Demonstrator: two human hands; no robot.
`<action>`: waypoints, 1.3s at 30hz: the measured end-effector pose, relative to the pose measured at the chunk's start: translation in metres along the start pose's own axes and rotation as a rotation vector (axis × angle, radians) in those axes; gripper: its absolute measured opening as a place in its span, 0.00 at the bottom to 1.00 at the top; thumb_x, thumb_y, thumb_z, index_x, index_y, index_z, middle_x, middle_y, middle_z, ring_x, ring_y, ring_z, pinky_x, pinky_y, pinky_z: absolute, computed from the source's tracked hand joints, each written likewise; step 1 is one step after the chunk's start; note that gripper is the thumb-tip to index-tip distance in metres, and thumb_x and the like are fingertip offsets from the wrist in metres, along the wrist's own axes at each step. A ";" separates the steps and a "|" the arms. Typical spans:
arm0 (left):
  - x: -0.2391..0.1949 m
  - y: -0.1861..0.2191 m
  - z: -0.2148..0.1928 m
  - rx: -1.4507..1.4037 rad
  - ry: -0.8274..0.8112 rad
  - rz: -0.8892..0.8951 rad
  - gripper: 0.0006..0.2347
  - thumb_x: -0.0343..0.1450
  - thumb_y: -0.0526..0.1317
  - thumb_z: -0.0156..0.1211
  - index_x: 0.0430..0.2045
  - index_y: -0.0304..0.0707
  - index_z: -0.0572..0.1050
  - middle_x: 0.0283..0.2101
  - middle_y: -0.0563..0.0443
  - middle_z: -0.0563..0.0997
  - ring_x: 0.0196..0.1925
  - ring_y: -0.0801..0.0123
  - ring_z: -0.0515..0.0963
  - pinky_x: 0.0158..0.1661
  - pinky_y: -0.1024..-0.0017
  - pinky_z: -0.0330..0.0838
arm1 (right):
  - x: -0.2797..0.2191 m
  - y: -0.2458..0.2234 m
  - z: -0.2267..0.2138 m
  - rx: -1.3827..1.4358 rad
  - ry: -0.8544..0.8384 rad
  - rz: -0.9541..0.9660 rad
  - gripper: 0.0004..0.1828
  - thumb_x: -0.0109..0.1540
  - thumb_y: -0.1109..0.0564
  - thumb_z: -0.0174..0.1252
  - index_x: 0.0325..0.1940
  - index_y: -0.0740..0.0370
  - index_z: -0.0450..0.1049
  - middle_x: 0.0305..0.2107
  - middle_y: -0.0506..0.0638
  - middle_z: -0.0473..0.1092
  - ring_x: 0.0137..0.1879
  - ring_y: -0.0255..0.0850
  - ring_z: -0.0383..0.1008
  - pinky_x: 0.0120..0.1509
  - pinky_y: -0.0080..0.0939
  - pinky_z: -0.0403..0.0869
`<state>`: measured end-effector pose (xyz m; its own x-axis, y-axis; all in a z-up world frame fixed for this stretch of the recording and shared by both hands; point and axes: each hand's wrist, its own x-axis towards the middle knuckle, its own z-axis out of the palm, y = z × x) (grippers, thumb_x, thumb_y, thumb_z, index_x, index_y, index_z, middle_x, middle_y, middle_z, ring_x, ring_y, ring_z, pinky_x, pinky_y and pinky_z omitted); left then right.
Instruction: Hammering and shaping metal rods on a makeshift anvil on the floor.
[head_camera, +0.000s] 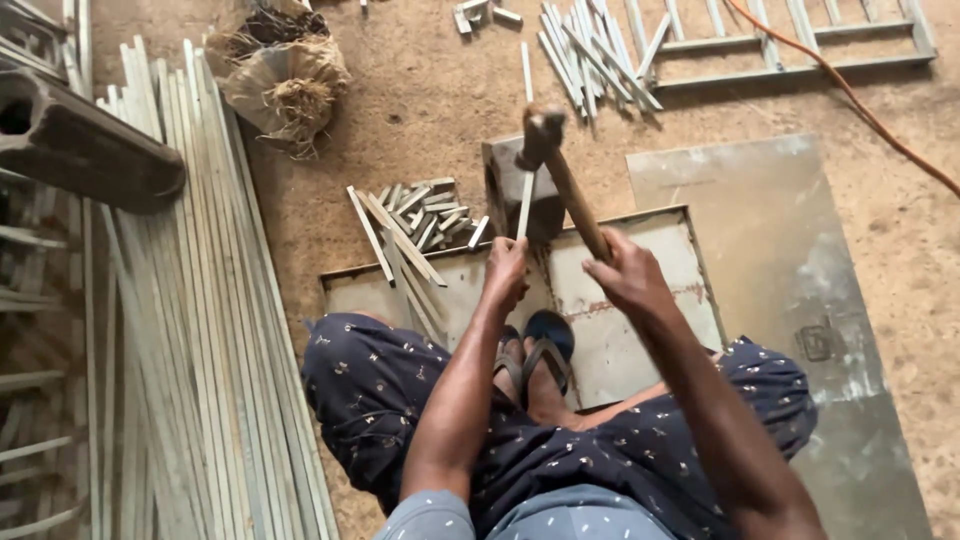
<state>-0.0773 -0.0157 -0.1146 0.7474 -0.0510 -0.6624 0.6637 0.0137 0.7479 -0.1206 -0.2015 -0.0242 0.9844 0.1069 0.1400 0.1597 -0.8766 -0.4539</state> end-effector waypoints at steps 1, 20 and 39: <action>-0.014 -0.001 -0.005 0.053 0.040 -0.012 0.12 0.75 0.49 0.53 0.35 0.41 0.68 0.20 0.51 0.74 0.14 0.67 0.71 0.13 0.66 0.62 | -0.014 -0.037 -0.034 0.272 -0.135 0.293 0.22 0.60 0.55 0.66 0.57 0.61 0.72 0.24 0.57 0.72 0.23 0.41 0.70 0.24 0.42 0.68; -0.009 0.006 -0.009 0.110 0.075 0.013 0.11 0.76 0.47 0.50 0.36 0.41 0.73 0.21 0.50 0.78 0.14 0.70 0.73 0.14 0.69 0.64 | 0.024 0.027 0.006 0.119 -0.112 0.233 0.27 0.67 0.54 0.61 0.64 0.60 0.56 0.25 0.55 0.70 0.22 0.37 0.67 0.23 0.37 0.72; 0.051 -0.027 0.008 -0.365 -0.074 0.234 0.14 0.70 0.35 0.61 0.49 0.38 0.68 0.37 0.45 0.80 0.25 0.65 0.82 0.23 0.68 0.78 | -0.219 0.068 0.058 1.227 -0.226 1.083 0.17 0.60 0.56 0.63 0.48 0.64 0.68 0.22 0.49 0.69 0.19 0.36 0.68 0.17 0.34 0.68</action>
<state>-0.0573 -0.0267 -0.1682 0.8837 -0.0754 -0.4619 0.4531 0.3851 0.8040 -0.3210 -0.2571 -0.1370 0.6433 -0.1102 -0.7576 -0.7131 0.2739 -0.6454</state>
